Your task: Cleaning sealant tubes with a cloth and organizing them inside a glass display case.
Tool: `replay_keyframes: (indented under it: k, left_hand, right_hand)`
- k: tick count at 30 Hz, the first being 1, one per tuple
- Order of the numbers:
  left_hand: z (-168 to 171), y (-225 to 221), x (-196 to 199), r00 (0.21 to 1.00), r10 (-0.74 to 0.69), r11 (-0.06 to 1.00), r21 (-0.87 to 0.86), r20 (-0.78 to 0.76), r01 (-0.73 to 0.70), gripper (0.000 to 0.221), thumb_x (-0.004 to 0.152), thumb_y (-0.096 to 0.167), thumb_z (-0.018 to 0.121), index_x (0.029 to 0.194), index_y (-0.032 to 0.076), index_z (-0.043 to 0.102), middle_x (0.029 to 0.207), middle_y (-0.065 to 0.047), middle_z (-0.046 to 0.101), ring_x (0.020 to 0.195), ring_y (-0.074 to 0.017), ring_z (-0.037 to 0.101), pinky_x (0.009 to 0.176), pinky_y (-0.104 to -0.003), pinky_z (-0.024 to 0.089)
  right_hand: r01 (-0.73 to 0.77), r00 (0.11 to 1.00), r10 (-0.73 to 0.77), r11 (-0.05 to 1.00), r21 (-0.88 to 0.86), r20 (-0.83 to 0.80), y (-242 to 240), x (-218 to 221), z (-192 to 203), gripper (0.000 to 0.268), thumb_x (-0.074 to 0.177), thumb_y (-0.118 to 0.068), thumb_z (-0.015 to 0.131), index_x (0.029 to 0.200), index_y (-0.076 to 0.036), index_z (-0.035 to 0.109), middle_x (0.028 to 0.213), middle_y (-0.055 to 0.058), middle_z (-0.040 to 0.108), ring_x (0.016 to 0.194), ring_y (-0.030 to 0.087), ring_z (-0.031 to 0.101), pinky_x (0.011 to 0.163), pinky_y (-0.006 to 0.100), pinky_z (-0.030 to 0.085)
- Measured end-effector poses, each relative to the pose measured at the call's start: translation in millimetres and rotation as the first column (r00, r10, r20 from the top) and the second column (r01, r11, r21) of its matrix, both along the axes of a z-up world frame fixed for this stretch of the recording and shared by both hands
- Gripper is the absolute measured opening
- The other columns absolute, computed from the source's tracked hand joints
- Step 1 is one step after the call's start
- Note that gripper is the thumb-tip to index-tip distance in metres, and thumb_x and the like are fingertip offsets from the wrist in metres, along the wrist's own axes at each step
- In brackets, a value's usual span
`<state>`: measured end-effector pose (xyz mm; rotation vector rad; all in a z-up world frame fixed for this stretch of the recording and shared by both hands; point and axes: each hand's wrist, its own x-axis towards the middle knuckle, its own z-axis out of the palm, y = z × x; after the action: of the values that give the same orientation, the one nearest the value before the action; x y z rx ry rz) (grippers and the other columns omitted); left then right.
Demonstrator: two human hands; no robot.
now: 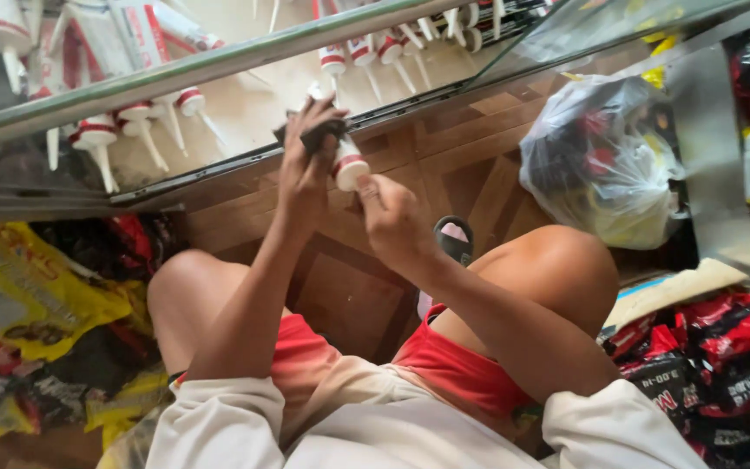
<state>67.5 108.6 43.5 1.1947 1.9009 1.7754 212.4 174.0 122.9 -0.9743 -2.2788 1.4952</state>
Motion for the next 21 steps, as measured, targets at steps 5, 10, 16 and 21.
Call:
replay_keyframes:
  k: [5, 10, 16, 21]
  left_hand:
    - [36.6, -0.8, 27.3, 0.989, 0.004, 0.999, 0.053, -0.145, 0.004, 0.031, 0.109, 0.011, 0.051, 0.136, 0.006, 0.065, 0.154, -0.012, 0.059, 0.156, -0.0368, 0.041, 0.134, -0.047, 0.021]
    - [49.4, -3.7, 45.2, 0.983, -0.094, 0.992, 0.07, -0.158, 0.106, 0.031, 0.095, 0.011, 0.057, 0.125, 0.007, 0.067, 0.139, -0.005, 0.069, 0.136, -0.028, 0.059, 0.123, -0.04, 0.043]
    - [67.8, 5.1, 60.7, 0.944, 0.05, 0.991, 0.134, -0.326, -0.006, 0.03, 0.094, 0.002, 0.055, 0.12, 0.003, 0.07, 0.142, -0.015, 0.059, 0.137, -0.0408, 0.049, 0.116, -0.05, 0.038]
    - [3.2, 2.8, 20.2, 0.9, 0.13, 0.94, 0.238, 0.417, -0.246, 0.043, 0.117, 0.032, 0.045, 0.152, 0.008, 0.048, 0.159, -0.017, 0.048, 0.134, -0.0274, 0.057, 0.115, -0.035, 0.05]
  right_hand:
    - [0.083, 0.995, -0.084, 0.996, -0.016, -0.059, 13.6, 21.1, -14.9, 0.039, 0.109, -0.03, 0.046, 0.093, 0.001, 0.063, 0.069, 0.013, 0.057, 0.061, 0.024, 0.054, 0.058, 0.039, 0.043]
    - [0.075, 0.934, -0.264, 0.806, -0.587, -0.243, 23.1, 26.2, -17.7, 0.037, 0.108, -0.028, 0.05, 0.086, -0.002, 0.065, 0.062, 0.003, 0.057, 0.053, 0.013, 0.05, 0.047, 0.03, 0.039]
    - [0.003, 0.931, -0.139, 0.927, -0.374, -0.337, 15.7, 15.7, -36.2, 0.026, 0.11, -0.019, 0.043, 0.101, -0.001, 0.059, 0.079, 0.004, 0.062, 0.069, 0.021, 0.057, 0.058, 0.037, 0.045]
    - [-0.052, 0.985, 0.071, 0.992, 0.115, -0.16, -23.0, 4.9, -14.7, 0.019, 0.107, -0.019, 0.049, 0.105, -0.003, 0.059, 0.085, 0.023, 0.069, 0.081, 0.037, 0.069, 0.065, 0.045, 0.052]
